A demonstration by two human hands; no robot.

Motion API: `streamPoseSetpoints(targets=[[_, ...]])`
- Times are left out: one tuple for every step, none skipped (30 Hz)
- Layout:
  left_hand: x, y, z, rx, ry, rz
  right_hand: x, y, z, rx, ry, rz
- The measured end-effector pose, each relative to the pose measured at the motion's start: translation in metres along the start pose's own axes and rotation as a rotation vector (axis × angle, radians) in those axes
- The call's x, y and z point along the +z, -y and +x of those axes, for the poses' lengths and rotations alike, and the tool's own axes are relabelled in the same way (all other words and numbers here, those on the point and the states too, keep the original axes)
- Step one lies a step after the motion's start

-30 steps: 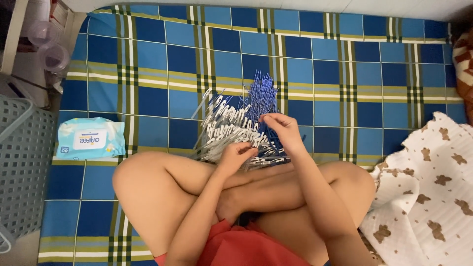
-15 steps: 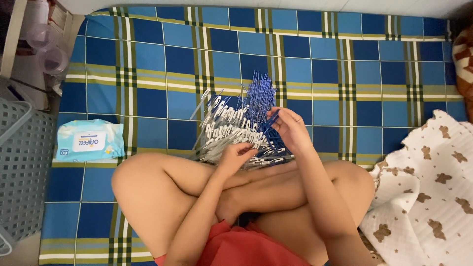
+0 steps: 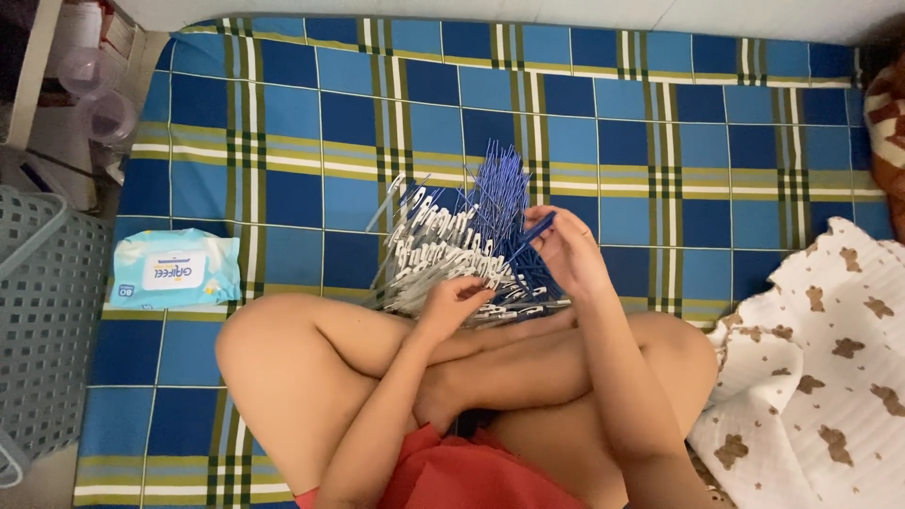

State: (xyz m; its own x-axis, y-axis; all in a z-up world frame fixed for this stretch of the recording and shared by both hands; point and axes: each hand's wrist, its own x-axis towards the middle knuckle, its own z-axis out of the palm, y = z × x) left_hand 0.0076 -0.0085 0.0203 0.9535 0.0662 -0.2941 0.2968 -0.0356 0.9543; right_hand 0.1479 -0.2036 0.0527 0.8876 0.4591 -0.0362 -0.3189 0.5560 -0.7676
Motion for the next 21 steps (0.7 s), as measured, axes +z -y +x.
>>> streamPoseSetpoints(targets=[[0.0, 0.001, 0.0, -0.001, -0.001, -0.001, -0.003, 0.001, 0.001, 0.001, 0.0, 0.0], [0.0, 0.003, 0.0, 0.0, -0.001, -0.002, -0.006, 0.001, 0.002, -0.002, 0.022, -0.037], [-0.001, 0.004, 0.001, 0.001, -0.002, -0.003, -0.009, 0.002, 0.003, -0.006, 0.044, -0.073], [-0.002, 0.005, 0.003, 0.002, -0.003, -0.003, -0.008, 0.005, 0.004, -0.006, 0.045, -0.073], [-0.002, 0.007, 0.003, 0.002, -0.005, 0.01, -0.009, 0.007, 0.004, -0.016, 0.046, -0.061], [-0.002, 0.009, 0.004, 0.003, -0.006, 0.023, -0.009, 0.009, 0.003, -0.026, 0.047, -0.048], [-0.002, 0.007, 0.003, 0.004, -0.006, 0.023, -0.007, 0.008, 0.002, -0.027, 0.048, -0.049], [-0.001, 0.004, 0.003, -0.001, -0.008, 0.024, -0.006, 0.007, 0.002, -0.026, 0.054, -0.015], [-0.001, 0.002, 0.001, -0.008, -0.011, 0.025, -0.005, 0.005, 0.0, -0.022, 0.058, 0.019], [-0.001, 0.002, 0.001, -0.01, -0.011, 0.025, -0.009, 0.004, 0.0, -0.021, 0.058, 0.02], [-0.001, 0.002, 0.001, -0.005, -0.012, 0.026, -0.012, 0.003, 0.001, -0.033, 0.032, -0.046], [-0.002, 0.002, 0.001, 0.0, -0.014, 0.028, -0.015, 0.002, 0.002, -0.045, 0.005, -0.112], [-0.001, 0.003, 0.001, -0.002, -0.012, 0.027, -0.01, 0.005, 0.0, -0.044, 0.003, -0.112], [0.0, 0.004, 0.001, -0.005, -0.022, 0.022, -0.005, 0.009, -0.001, -0.028, 0.003, -0.083], [0.0, 0.004, 0.002, -0.004, -0.032, 0.018, 0.001, 0.013, 0.0, -0.016, 0.005, -0.054], [0.001, 0.004, 0.003, -0.002, -0.031, 0.019, 0.0, 0.014, 0.002, -0.018, 0.004, -0.055], [0.001, 0.005, 0.003, -0.005, -0.032, -0.004, 0.0, 0.015, 0.003, -0.019, -0.007, -0.057], [0.002, 0.006, 0.003, -0.008, -0.034, -0.027, -0.001, 0.015, 0.003, -0.021, -0.017, -0.059], [0.002, 0.001, 0.002, -0.007, -0.034, -0.027, -0.005, 0.016, 0.004, -0.021, -0.017, -0.059], [0.002, -0.004, 0.002, -0.007, -0.048, -0.03, -0.009, 0.017, 0.005, -0.021, -0.035, -0.062], [0.001, -0.009, 0.003, -0.004, -0.06, -0.029, -0.013, 0.018, 0.006, -0.025, -0.053, -0.065]])
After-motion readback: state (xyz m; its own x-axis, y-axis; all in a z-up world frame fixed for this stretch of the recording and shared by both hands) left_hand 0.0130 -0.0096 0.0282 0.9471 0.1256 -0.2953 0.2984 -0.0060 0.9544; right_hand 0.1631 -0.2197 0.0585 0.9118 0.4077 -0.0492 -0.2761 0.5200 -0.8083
